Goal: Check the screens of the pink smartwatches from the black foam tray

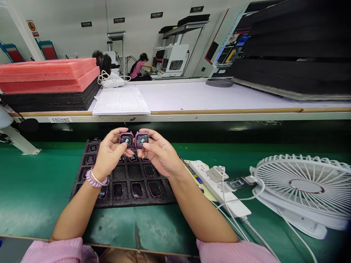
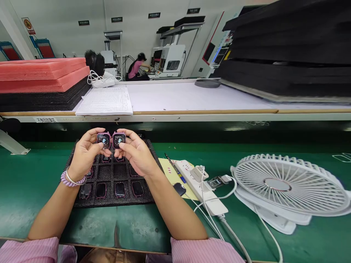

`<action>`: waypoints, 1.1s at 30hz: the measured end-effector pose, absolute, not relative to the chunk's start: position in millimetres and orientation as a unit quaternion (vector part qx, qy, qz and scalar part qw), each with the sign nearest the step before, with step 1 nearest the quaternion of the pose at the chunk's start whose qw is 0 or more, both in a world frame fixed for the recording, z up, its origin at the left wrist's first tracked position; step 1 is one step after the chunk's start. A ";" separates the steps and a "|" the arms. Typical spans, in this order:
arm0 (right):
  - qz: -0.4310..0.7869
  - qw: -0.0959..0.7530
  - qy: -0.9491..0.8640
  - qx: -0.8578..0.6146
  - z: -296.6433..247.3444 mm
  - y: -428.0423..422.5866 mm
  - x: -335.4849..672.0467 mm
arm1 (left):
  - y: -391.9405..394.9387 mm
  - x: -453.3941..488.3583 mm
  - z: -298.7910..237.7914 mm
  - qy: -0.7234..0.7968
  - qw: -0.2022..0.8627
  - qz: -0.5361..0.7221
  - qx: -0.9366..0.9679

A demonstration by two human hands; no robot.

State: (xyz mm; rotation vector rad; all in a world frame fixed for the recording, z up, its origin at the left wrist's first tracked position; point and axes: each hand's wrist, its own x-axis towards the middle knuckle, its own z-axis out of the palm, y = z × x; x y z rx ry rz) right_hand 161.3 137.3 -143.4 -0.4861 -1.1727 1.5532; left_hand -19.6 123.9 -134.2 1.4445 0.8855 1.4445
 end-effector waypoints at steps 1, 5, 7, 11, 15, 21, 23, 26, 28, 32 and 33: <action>0.653 0.539 -0.493 -0.202 -143.8 137.2 160.9 | 123.5 -19.4 -133.9 0.357 0.441 0.581 0.584; 0.652 0.542 -0.493 -0.194 -146.3 138.0 160.1 | 123.1 -18.2 -132.3 0.352 0.445 0.579 0.586; 0.649 0.543 -0.496 -0.194 -147.6 139.0 160.2 | 123.6 -17.5 -132.0 0.346 0.448 0.581 0.585; 0.645 0.544 -0.499 -0.194 -149.7 140.8 160.7 | 124.2 -16.5 -132.2 0.333 0.451 0.586 0.585; 0.635 0.547 -0.506 -0.204 -150.5 140.3 160.9 | 123.4 -16.2 -132.7 0.326 0.452 0.588 0.587; 0.620 0.547 -0.523 -0.206 -148.7 136.9 160.6 | 123.8 -16.0 -133.9 0.324 0.452 0.589 0.585; 0.615 0.547 -0.527 -0.210 -148.2 136.2 160.0 | 123.9 -16.0 -134.1 0.325 0.452 0.591 0.583; 0.612 0.547 -0.529 -0.214 -147.8 135.7 159.3 | 123.7 -16.2 -134.0 0.324 0.457 0.591 0.580; 0.610 0.548 -0.530 -0.215 -147.4 135.3 159.3 | 123.3 -16.8 -133.3 0.318 0.469 0.589 0.576; 0.611 0.544 -0.534 -0.213 -145.9 134.3 161.4 | 122.2 -18.9 -130.7 0.311 0.506 0.579 0.558; 0.611 0.542 -0.536 -0.213 -145.4 134.1 162.1 | 121.9 -19.6 -130.1 0.312 0.515 0.575 0.554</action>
